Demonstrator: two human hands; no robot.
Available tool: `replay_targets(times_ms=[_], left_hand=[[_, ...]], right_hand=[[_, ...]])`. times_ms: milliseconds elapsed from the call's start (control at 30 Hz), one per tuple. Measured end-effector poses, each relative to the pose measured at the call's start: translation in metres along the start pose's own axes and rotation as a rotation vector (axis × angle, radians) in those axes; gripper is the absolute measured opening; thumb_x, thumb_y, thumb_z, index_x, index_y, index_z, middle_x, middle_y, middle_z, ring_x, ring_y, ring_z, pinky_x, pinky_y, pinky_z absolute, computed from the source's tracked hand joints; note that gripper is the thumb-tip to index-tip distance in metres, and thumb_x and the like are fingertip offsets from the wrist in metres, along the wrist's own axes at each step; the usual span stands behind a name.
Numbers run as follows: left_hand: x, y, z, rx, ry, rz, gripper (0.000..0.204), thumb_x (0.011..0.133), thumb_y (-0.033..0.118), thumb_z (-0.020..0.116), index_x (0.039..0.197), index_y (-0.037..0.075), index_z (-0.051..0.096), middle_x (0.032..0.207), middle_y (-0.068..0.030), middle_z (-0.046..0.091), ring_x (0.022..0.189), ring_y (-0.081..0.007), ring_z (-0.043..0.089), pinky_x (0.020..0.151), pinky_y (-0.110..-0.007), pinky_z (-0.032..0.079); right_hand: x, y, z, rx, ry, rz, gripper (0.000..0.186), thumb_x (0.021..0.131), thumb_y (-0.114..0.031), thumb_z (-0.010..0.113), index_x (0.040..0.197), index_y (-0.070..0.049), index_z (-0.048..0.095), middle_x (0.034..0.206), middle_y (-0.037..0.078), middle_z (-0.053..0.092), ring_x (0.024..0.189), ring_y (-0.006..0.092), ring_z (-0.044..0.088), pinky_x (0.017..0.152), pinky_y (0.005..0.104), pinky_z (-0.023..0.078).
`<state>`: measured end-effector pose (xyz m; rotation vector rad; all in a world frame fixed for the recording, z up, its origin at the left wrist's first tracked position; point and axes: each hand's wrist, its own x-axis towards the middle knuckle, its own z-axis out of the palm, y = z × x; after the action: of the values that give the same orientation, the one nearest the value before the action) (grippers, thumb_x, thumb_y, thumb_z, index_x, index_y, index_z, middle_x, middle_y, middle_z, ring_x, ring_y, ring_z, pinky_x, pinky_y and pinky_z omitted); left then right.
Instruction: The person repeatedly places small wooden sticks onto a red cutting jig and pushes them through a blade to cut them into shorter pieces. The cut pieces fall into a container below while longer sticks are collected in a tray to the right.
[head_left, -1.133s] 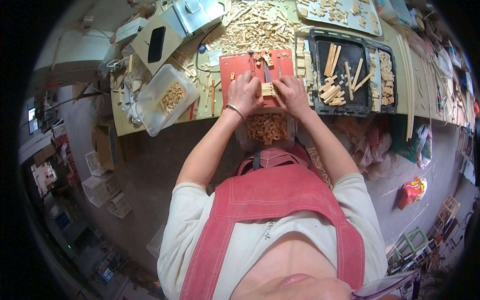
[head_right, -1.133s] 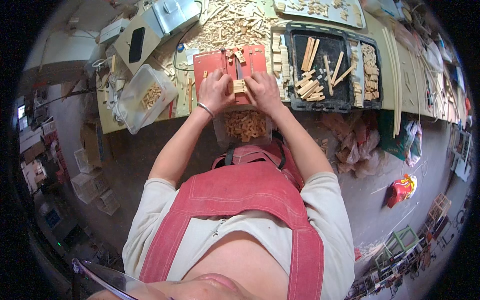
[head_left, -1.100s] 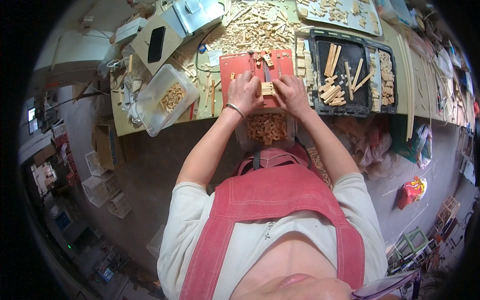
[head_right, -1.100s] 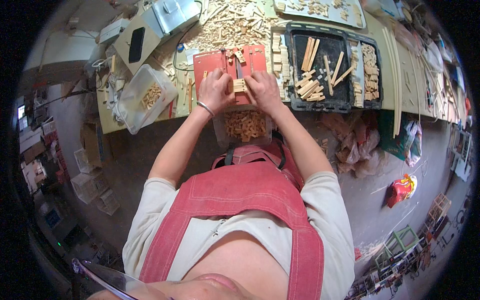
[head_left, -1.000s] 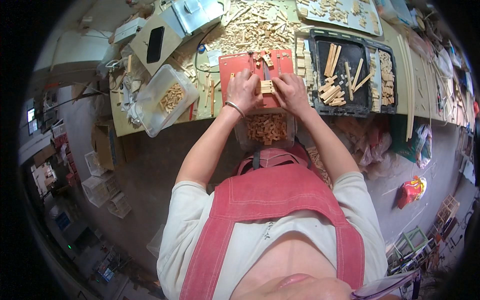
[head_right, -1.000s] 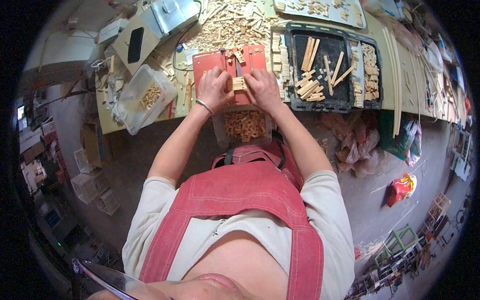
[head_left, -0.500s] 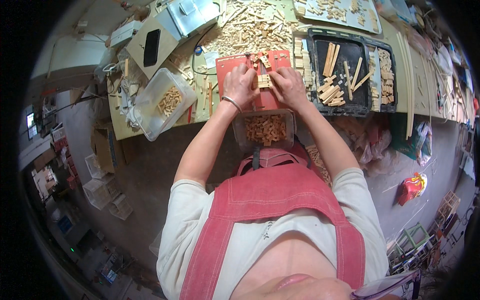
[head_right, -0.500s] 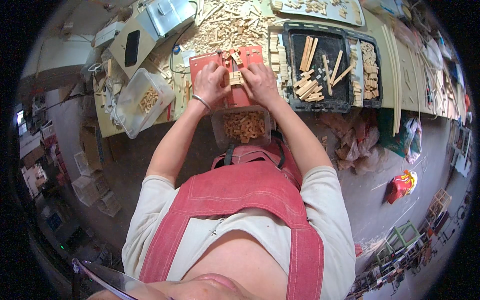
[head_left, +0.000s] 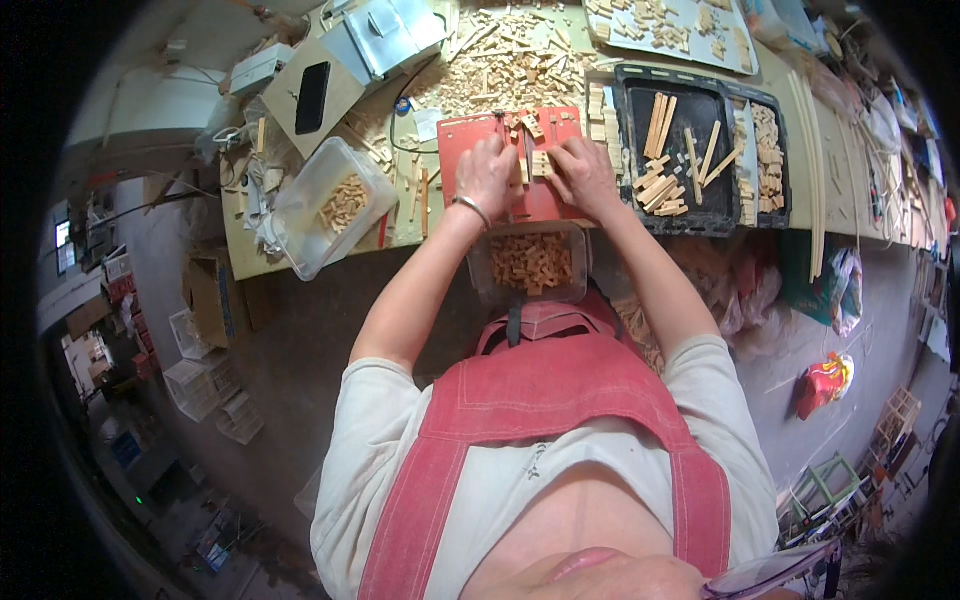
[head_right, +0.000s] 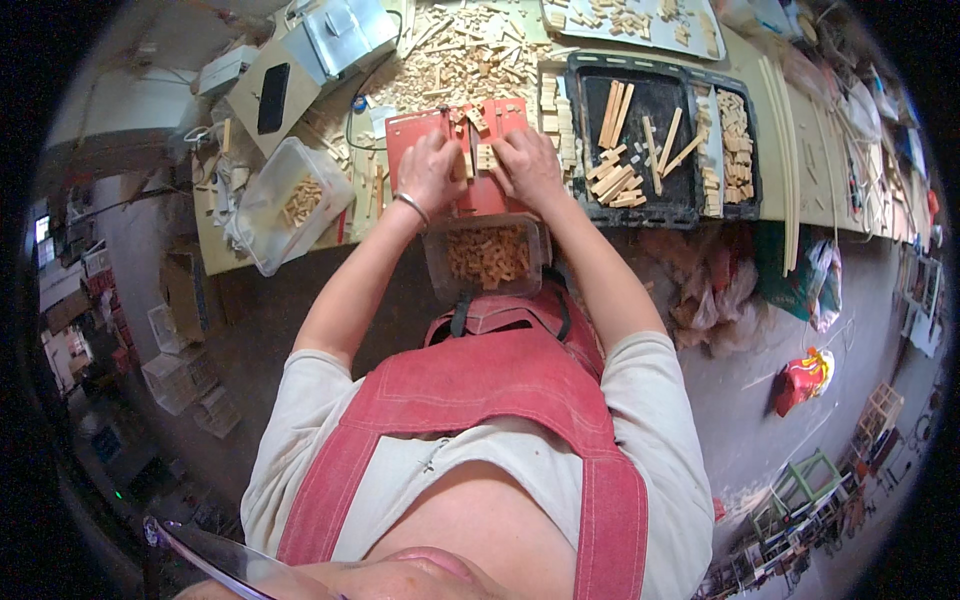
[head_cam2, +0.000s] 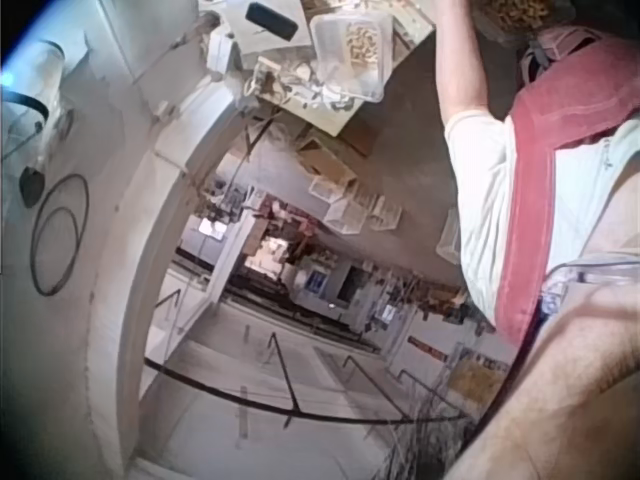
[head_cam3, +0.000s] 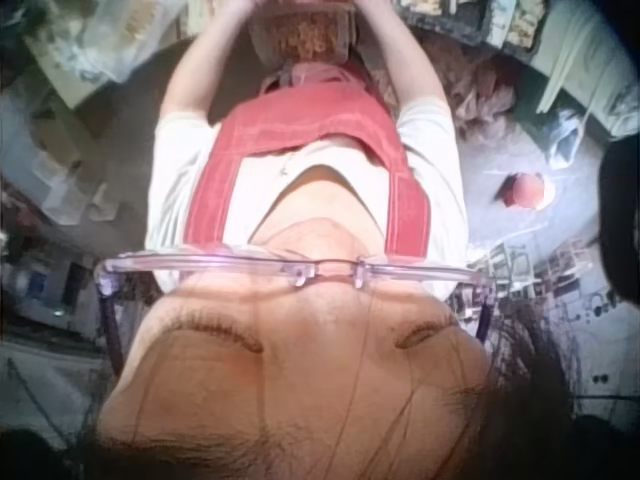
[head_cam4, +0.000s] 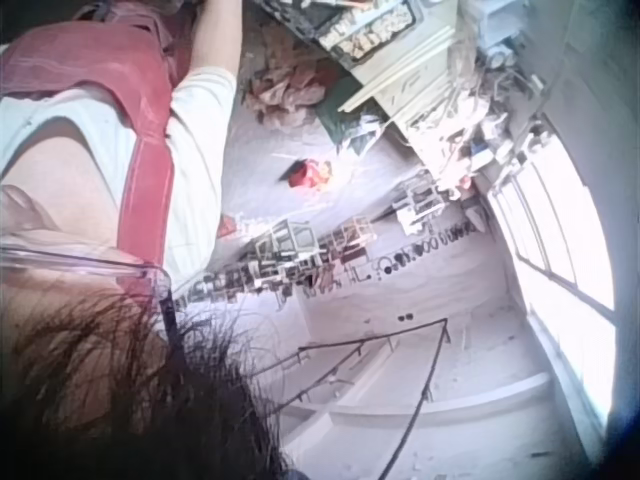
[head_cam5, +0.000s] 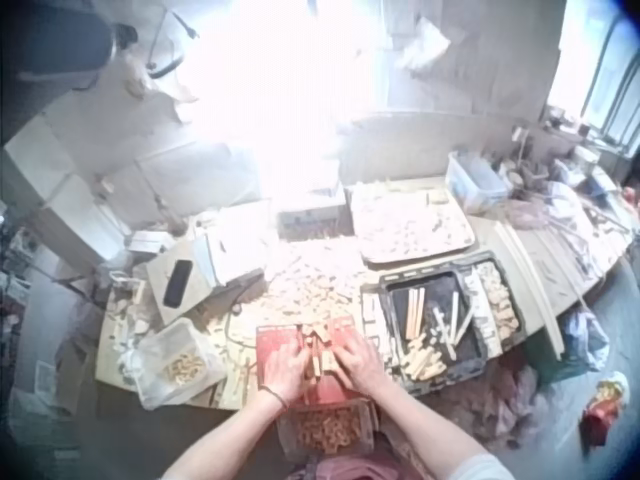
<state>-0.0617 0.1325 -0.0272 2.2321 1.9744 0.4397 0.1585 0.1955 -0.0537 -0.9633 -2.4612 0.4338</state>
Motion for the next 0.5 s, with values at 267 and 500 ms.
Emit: replay_targets(times_ms=[267,500], left_hand=[[-0.066,0.042,-0.021,0.037,-0.048,0.113,0.043,0.066,0.022,0.088,0.102,0.011,0.067,0.121,-0.0103,0.059,0.121,-0.0315,0.056,0.102,-0.047,0.044],[-0.138,0.065,-0.028,-0.101,-0.047,0.107,0.055,0.073,0.029,0.092,0.120,0.012,0.072,0.153,-0.0139,0.052,0.154,-0.0320,0.040,0.128,-0.061,0.024]], right_hand=[[-0.045,-0.018,-0.014,-0.033,-0.007,0.043,0.040,0.086,-0.025,0.084,0.119,-0.010,0.066,0.110,0.010,0.063,0.111,0.0325,0.062,0.110,0.0513,0.045],[-0.054,-0.025,-0.013,-0.003,0.025,0.097,0.039,0.085,-0.023,0.083,0.117,-0.009,0.067,0.109,0.011,0.062,0.112,0.0335,0.061,0.106,0.0502,0.046]])
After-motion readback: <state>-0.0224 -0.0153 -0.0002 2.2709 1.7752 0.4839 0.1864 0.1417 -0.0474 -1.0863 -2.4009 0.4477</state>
